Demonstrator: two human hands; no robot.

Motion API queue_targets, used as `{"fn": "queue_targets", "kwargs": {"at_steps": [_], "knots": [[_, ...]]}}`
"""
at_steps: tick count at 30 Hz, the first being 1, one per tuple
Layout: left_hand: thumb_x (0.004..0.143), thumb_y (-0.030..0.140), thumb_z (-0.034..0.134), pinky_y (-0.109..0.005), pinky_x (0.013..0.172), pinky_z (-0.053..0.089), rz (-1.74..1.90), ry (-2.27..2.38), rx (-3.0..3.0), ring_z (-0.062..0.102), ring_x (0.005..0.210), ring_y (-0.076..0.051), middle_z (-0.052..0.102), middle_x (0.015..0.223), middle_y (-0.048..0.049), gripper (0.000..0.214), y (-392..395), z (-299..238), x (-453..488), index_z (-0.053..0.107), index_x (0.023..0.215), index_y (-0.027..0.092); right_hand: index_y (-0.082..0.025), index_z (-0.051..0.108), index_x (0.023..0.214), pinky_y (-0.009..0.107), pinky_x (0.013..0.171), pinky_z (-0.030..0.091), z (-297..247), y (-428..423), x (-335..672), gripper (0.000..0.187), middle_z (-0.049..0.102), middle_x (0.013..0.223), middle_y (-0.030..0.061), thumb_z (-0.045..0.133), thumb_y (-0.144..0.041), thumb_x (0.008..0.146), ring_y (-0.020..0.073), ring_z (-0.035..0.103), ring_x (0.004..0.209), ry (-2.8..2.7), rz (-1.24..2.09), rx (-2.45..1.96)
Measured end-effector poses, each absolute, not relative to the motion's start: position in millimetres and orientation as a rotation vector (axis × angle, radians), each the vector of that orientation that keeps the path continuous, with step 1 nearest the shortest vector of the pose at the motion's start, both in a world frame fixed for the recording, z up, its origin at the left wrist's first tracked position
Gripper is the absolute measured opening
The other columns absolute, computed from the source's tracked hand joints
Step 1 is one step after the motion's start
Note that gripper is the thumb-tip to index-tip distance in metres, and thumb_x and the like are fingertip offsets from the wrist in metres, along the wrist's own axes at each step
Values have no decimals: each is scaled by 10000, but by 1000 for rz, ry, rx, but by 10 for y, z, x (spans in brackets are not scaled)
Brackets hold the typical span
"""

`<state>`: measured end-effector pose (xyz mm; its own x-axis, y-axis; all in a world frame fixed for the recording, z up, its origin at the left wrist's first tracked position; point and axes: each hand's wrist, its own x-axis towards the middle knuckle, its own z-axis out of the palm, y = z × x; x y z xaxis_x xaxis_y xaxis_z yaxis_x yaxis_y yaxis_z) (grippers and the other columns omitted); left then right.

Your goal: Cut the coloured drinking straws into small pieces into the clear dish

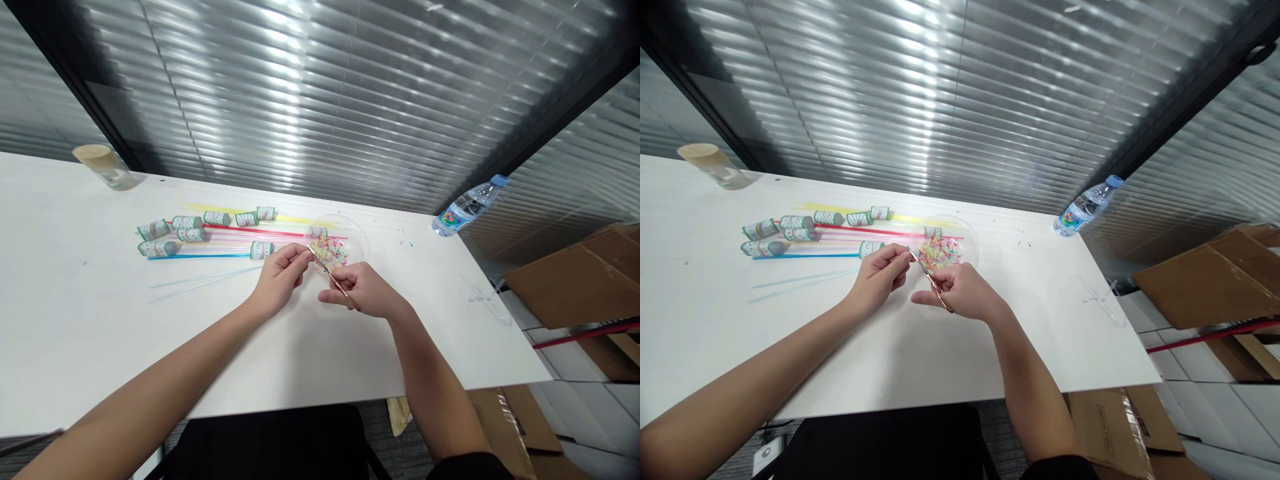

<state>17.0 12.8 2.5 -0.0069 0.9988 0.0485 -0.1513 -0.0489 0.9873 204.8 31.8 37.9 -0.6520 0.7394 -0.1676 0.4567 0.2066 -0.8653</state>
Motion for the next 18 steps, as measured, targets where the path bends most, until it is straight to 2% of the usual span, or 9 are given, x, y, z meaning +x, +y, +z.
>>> {"fn": "queue_targets", "kwargs": {"at_steps": [18], "knots": [[826,452,605,-186,412,245,1304,1054,1167,343,431,-42,395,512,79,270,120,-5,166,579,783,187,-198,319,553,246,470,192,353,335,2066,554,263,533,-75,741,-518,717,81,249,503,-2173,1401,-1116]]}}
